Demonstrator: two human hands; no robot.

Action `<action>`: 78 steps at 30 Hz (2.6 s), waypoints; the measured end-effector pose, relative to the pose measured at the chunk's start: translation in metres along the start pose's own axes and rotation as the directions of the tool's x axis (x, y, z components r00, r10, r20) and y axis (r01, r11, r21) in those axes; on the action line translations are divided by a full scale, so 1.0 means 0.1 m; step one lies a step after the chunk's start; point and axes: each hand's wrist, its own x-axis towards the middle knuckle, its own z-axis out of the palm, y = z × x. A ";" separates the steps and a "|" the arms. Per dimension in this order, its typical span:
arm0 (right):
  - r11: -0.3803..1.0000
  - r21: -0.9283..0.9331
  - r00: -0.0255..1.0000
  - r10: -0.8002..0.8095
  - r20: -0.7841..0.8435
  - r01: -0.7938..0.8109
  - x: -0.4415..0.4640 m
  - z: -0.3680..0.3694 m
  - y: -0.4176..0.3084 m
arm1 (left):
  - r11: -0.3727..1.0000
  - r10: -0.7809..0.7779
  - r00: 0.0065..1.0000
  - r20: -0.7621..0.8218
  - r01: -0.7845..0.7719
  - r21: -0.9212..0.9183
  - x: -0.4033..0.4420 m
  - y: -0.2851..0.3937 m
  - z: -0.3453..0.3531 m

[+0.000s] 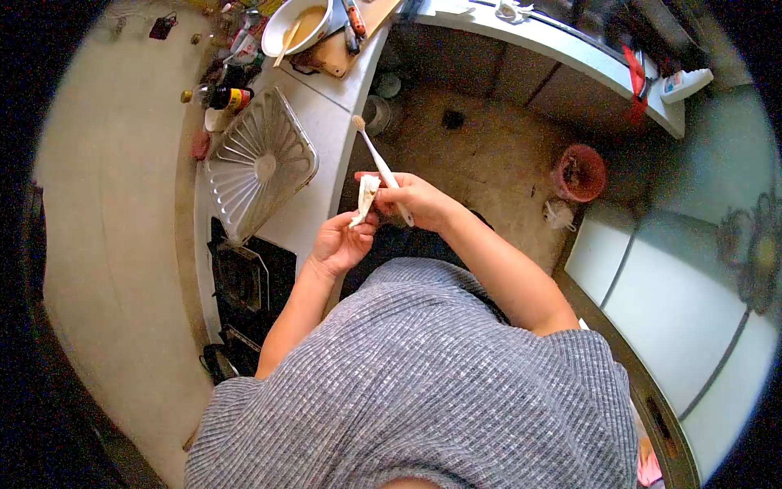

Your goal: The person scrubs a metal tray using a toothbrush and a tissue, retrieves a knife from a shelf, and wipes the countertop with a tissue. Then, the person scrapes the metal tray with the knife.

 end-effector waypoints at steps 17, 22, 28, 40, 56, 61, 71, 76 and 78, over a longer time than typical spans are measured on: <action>0.931 -0.359 0.831 -0.252 -0.495 0.069 -0.35 -0.37 -0.41 | 0.693 0.126 0.975 -0.183 0.046 0.720 0.67 0.21 0.63; 0.900 -0.436 0.744 -0.295 -0.600 0.005 -0.59 -0.71 -0.38 | 0.700 0.468 0.808 -0.358 -0.092 0.708 1.24 0.93 0.39; 0.980 -0.194 0.829 -0.150 -0.539 0.052 -0.61 -0.36 -0.76 | 0.691 0.708 0.526 -0.471 -0.381 0.615 1.80 2.17 0.09; 0.580 -0.803 0.823 -0.385 -0.418 -0.137 0.46 0.14 -0.80 | 0.837 0.327 0.914 -0.240 -0.161 0.523 1.36 0.66 0.93; 0.960 -0.263 -0.082 -0.270 -0.959 -0.093 -1.98 -0.82 1.59 | 0.154 0.987 0.015 -0.163 0.253 0.955 2.04 1.95 0.87; 0.968 0.151 -0.313 0.210 -0.926 0.202 -2.68 -0.23 3.62 | -0.497 0.674 0.632 0.382 0.006 0.868 2.11 0.39 0.92; 0.788 0.075 -0.489 0.450 -0.747 0.611 -2.94 0.85 6.57 | -0.733 0.075 0.994 0.079 0.001 0.680 1.48 -3.30 -0.35; 0.433 -0.100 -0.339 0.519 -0.784 0.896 -3.77 0.55 6.59 | -0.811 -0.315 0.940 0.133 -0.340 0.476 1.14 -4.73 -0.80; 0.403 -0.053 -0.235 0.416 -0.878 0.913 -4.30 0.36 6.29 | -0.694 -0.429 0.898 0.096 -0.397 0.601 0.83 -5.47 -0.56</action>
